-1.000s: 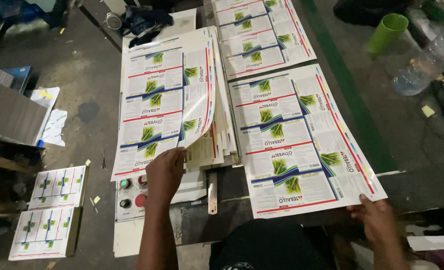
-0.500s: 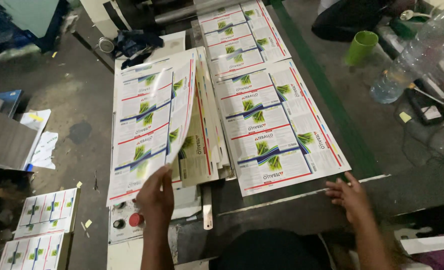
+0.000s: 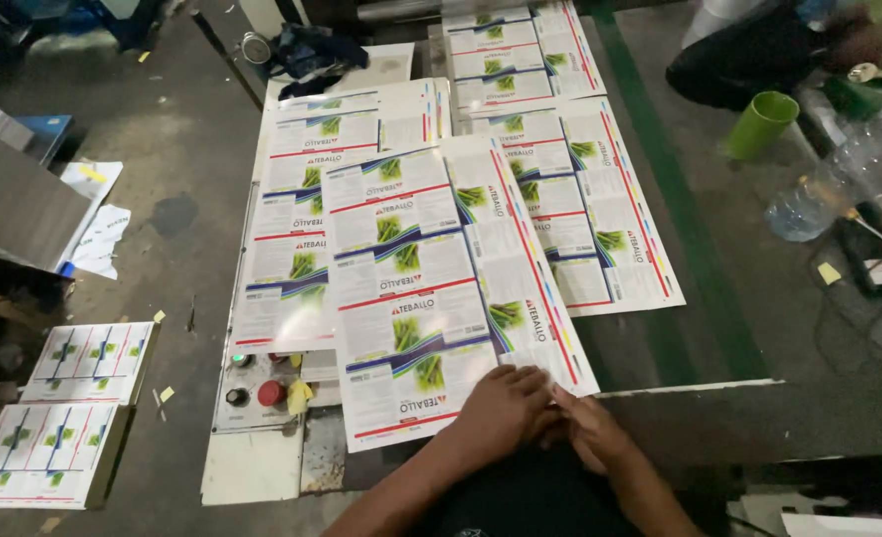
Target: Stacking and organizing printed label sheets from a machine output.
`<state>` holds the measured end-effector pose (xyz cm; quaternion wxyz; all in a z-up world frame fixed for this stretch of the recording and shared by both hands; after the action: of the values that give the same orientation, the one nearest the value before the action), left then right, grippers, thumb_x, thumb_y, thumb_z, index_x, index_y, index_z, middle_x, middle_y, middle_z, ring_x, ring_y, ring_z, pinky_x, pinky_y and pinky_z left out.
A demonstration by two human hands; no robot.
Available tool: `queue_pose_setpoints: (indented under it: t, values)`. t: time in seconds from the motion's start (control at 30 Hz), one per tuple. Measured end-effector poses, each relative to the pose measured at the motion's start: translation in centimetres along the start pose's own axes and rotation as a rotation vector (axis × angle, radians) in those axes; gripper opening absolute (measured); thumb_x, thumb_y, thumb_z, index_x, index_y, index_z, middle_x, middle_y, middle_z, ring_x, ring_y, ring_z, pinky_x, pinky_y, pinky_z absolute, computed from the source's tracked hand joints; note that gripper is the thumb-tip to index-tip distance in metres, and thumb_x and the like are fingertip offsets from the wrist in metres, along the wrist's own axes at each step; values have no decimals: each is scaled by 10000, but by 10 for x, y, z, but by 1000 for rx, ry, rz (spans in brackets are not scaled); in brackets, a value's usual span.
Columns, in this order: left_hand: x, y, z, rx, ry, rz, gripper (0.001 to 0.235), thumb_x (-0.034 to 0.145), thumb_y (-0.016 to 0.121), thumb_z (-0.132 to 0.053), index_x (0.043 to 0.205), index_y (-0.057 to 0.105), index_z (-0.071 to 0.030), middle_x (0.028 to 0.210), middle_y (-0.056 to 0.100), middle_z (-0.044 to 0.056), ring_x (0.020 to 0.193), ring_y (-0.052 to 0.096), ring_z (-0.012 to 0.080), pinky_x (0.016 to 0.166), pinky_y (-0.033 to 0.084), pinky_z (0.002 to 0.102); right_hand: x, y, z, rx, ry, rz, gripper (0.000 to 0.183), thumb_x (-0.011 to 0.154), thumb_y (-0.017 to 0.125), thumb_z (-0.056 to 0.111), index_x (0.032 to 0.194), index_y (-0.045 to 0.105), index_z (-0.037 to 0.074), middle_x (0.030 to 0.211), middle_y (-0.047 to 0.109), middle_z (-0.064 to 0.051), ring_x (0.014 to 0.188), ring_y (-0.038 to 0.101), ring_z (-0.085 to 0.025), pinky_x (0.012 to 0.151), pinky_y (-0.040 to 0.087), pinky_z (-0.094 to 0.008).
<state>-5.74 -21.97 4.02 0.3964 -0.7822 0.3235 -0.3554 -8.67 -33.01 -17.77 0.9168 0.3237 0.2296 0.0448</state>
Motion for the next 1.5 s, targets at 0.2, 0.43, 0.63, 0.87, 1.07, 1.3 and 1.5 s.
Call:
queue_pose_setpoints:
  t: [0.2,0.43,0.63,0.87,1.07,1.3,1.5]
  values:
    - [-16,-22,36,43,-16,-76,258,918,700,-224,1091,720,-34,1243,720,153,1232,632,324,1089,429,522,-34,-51,47,-123,-205,-446,318,962,623,188,1255,609,65,940,742,-123,685,692,-247,562,545,-377]
    - [-62,-75,163,169,-420,-215,292,924,642,-169,1190,752,-129,1322,734,59,1338,611,284,1113,463,452,-83,-135,95,-28,-515,-574,310,1026,620,157,1325,598,79,984,705,-76,741,658,-180,610,542,-333]
    - [-64,-93,169,479,-404,-94,645,797,734,-398,1311,624,-26,1428,602,194,1370,512,387,1082,382,567,-131,-164,124,-151,-400,-840,305,1067,562,146,1362,564,69,1113,684,-133,888,641,-242,706,503,-417]
    - [-64,-100,180,381,-364,-101,206,916,621,-136,1096,714,-100,1068,751,133,998,713,324,866,539,470,-153,-211,100,-167,-147,-996,421,1077,479,130,1491,453,63,1203,632,-204,1002,634,-271,796,506,-458]
    - [-47,-150,163,317,-421,-200,221,927,691,-268,811,726,-84,737,722,128,698,695,346,635,530,490,-162,-212,86,-220,-307,-918,384,1095,491,124,1464,497,20,1183,654,-182,914,639,-262,724,510,-431]
    - [-55,-210,168,280,-469,-404,158,973,708,-208,1007,783,-73,846,749,151,718,717,318,652,555,437,-160,-226,81,-149,-369,-912,371,1067,546,103,1437,555,75,1169,680,-126,871,635,-229,676,505,-399]
    - [-52,-204,93,330,-246,-600,84,998,705,-147,1026,738,-75,955,772,113,838,763,275,698,596,371,-158,-215,78,-118,-327,-917,351,1076,566,127,1414,556,37,1158,685,-151,887,658,-231,674,518,-386]
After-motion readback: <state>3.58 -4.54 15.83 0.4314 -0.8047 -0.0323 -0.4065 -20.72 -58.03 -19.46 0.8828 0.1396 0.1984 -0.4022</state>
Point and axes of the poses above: each hand's wrist, its own x-axis towards the middle knuckle, its own y-axis out of the palm, z = x × y, the point moved 10 cm from there along x, towards the middle knuckle
